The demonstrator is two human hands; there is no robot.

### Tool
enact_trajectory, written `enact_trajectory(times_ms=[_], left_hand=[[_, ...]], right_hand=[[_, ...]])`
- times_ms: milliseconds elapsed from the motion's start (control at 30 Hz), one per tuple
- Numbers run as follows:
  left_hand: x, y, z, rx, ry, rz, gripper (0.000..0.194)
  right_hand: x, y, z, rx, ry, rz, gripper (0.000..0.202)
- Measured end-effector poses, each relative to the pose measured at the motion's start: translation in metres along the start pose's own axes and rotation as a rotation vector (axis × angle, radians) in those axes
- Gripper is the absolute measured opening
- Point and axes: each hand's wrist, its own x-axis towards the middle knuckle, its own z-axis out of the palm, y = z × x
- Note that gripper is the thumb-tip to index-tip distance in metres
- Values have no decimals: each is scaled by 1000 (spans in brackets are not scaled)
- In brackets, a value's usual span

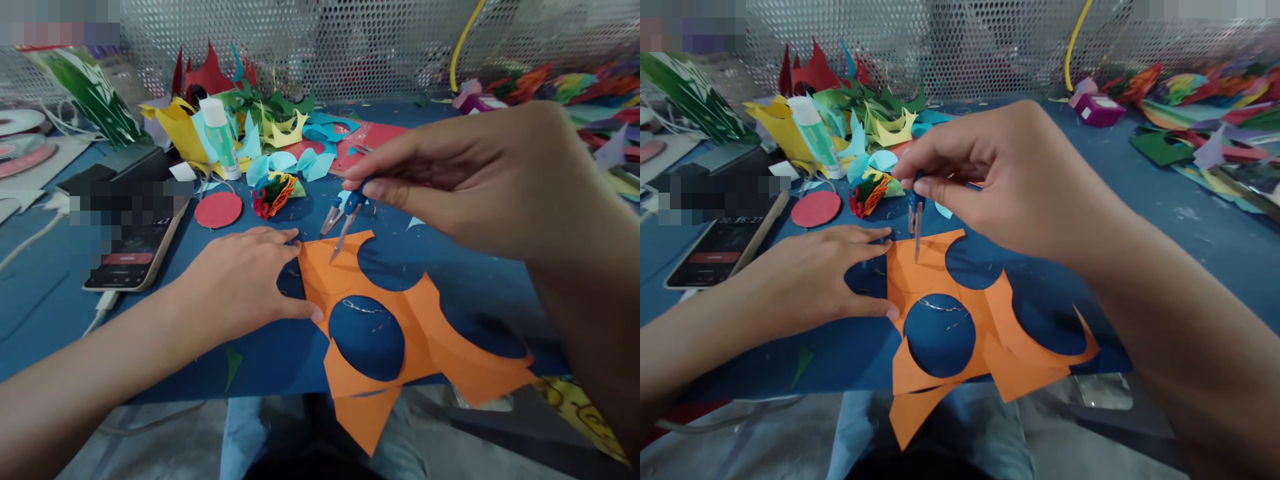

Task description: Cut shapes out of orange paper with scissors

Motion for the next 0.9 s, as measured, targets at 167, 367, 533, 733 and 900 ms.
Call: enact_trajectory(times_ms=[167,367,533,733,900], left_hand=[[0,0,0,2,-10,0,80],[-1,2,-1,13,-42,-15,85],[-1,3,-2,10,-58,-25,85],[-1,2,-2,-22,-37,-18,81],[0,2,0,-53,-11,-14,75]], right_hand=[[-5,-2,-21,-105,-96,-2,12],[-15,-2,-29,-223,-104,-48,18],[-18,-14,-24,-243,-104,15,16],[-16,-14,-15,-234,-46,-55,8],[-12,-5,-13,-203,31,-59,13]])
